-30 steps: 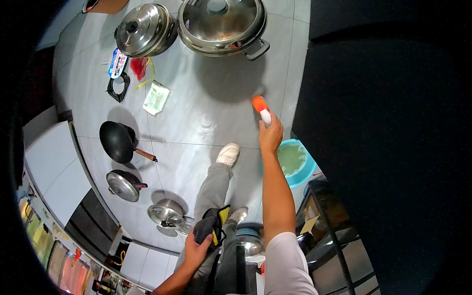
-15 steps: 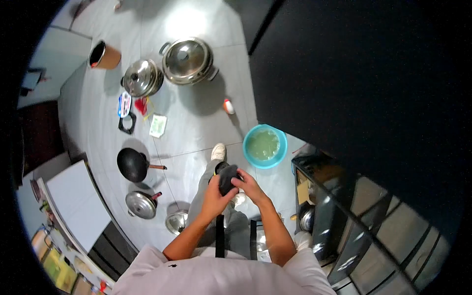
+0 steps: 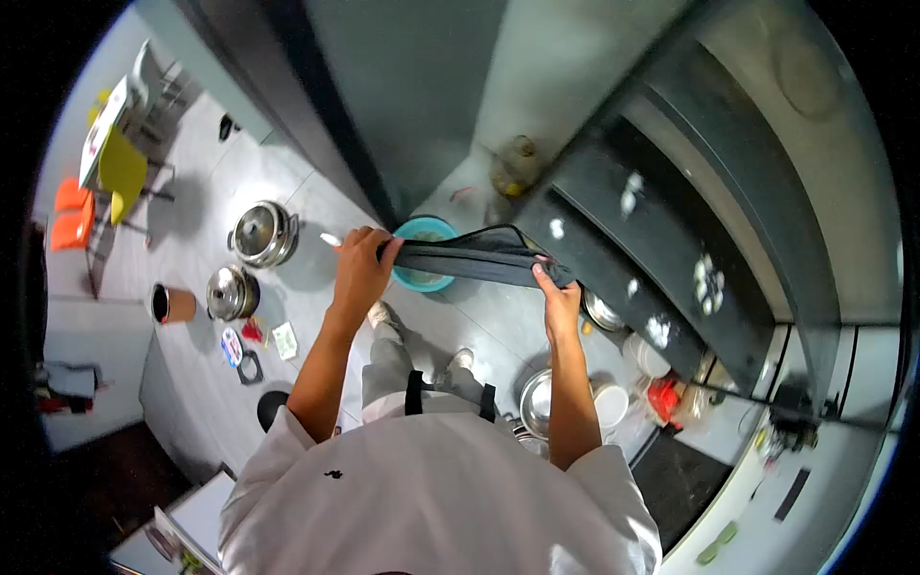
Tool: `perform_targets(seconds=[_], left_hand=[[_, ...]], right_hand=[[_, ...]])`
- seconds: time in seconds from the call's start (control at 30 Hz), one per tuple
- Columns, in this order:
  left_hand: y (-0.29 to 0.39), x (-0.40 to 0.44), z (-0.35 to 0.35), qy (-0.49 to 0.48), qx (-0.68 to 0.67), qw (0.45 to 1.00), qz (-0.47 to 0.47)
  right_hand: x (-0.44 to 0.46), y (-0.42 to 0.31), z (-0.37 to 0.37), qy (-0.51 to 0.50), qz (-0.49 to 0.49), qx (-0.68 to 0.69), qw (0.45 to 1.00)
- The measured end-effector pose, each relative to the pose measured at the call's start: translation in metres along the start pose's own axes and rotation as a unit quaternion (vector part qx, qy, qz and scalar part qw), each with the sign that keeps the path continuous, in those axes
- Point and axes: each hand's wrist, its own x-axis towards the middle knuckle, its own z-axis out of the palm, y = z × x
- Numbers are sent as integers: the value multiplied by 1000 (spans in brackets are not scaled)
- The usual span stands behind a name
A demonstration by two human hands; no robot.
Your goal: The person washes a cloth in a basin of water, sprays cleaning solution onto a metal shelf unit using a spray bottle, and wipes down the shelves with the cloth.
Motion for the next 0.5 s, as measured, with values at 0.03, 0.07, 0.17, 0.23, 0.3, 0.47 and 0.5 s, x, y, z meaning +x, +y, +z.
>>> perform_targets(seconds=[0.03, 0.07, 0.17, 0.23, 0.3, 0.47, 0.5], left_hand=[[20, 2, 8, -3, -24, 1000, 11], [42, 5, 12, -7, -47, 999, 22], [114, 12, 16, -145, -164, 976, 7], [154, 15, 22, -308, -179, 934, 14], [190, 7, 38, -383, -235, 886, 116], [221, 1, 75, -478, -248, 808, 240], [220, 2, 76, -495, -259, 797, 230]], right_hand=[[-12, -7, -24, -23, 13, 52, 998], [-25, -15, -47, -18, -22, 5, 1000], [-62, -42, -90, -4, -98, -89, 991], [-90, -68, -82, 14, -139, -75, 987], [-102, -87, -69, -133, -190, -44, 972], [-113, -102, -66, -216, -34, -128, 967], [-113, -98, -70, -220, -32, -130, 966]])
